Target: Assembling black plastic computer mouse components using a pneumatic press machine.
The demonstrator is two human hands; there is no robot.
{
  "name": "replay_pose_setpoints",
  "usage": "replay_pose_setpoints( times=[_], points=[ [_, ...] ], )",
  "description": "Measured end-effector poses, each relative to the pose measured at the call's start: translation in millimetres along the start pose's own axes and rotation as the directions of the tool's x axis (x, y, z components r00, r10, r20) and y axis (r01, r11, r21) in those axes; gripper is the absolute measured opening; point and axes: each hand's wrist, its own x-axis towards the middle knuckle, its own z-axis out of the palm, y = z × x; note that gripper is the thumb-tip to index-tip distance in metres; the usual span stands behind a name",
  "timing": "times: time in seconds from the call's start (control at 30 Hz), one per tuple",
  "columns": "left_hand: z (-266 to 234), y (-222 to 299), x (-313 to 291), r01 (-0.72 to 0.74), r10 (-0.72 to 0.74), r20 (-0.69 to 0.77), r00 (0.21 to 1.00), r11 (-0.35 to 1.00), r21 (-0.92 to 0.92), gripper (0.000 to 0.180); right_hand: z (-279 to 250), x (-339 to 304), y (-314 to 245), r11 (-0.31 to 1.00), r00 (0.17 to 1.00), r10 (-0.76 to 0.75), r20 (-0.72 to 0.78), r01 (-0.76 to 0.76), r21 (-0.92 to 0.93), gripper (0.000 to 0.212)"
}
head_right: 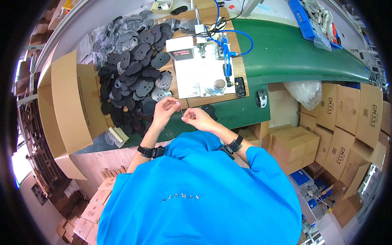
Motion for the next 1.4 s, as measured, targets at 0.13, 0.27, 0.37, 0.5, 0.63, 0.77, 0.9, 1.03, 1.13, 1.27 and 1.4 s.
replay_pose_setpoints(
  times=[0.13, 0.27, 0.37, 0.5, 0.63, 0.77, 0.9, 1.03, 1.13, 1.27, 1.4],
  points=[
    [4.1, 2.6, 6.2, -0.022, 0.021, -0.01, 1.0, 0.997, -0.072, 0.015, -4.5, 1.1, -1.5, 0.999, 0.999, 0.029, -0.038, -0.029, -0.014, 0.017],
    [2.6, 4.2, 14.0, 0.005, -0.003, 0.022, 1.0, 0.995, -0.097, 0.012, -9.6, 3.2, -1.6, 1.0, 0.999, 0.021, -0.035, -0.021, 0.0, 0.017],
    [1.8, 3.6, 17.6, 0.031, -0.029, 0.022, 0.999, 0.995, -0.098, 0.015, -12.5, 4.4, -4.4, 1.0, 0.999, 0.024, -0.032, -0.024, 0.018, 0.018],
    [1.4, 1.3, 23.6, 0.047, -0.048, -0.009, 0.999, 0.996, -0.081, 0.021, -17.0, 6.7, -7.9, 0.998, 0.998, 0.055, -0.023, -0.054, 0.008, 0.018],
    [1.0, 6.4, 29.2, 0.127, -0.128, -0.005, 0.992, 0.986, -0.109, 0.027, -20.6, 10.7, -6.5, 0.998, 0.999, 0.04, -0.016, -0.041, -0.042, 0.018],
    [0.6, 7.9, 32.2, 0.17, -0.169, 0.033, 0.985, 0.985, -0.022, 0.022, -24.2, 13.9, -5.3, 0.996, 1.0, 0.027, -0.003, -0.027, -0.09, 0.017],
    [-1.3, 13.7, 33.7, 0.21, -0.208, 0.039, 0.977, 0.976, -0.063, 0.021, -28.0, 15.0, -6.2, 0.994, 1.0, 0.018, -0.01, -0.018, -0.104, 0.017],
    [-1.9, 17.3, 35.6, 0.221, -0.216, 0.072, 0.974, 0.974, -0.059, 0.023, -29.8, 14.0, -6.1, 0.997, 0.999, 0.036, -0.01, -0.037, -0.071, 0.017],
    [-4.9, 17.8, 36.6, 0.209, -0.204, 0.094, 0.974, 0.977, -0.043, 0.022, -32.0, 12.9, -6.2, 0.999, 1.0, 0.025, 0.018, -0.024, -0.047, 0.018],
    [-8.5, 17.0, 36.4, 0.177, -0.17, 0.156, 0.973, 0.984, -0.03, 0.021, -33.0, 9.8, -8.4, 0.999, 0.996, 0.039, 0.079, -0.041, 0.021, 0.018],
    [-5.4, 17.1, 33.8, 0.172, -0.166, 0.131, 0.977, 0.984, -0.038, 0.022, -31.0, 8.9, 0.2, 0.991, 0.995, 0.029, 0.093, -0.041, 0.128, 0.017]
  ],
)
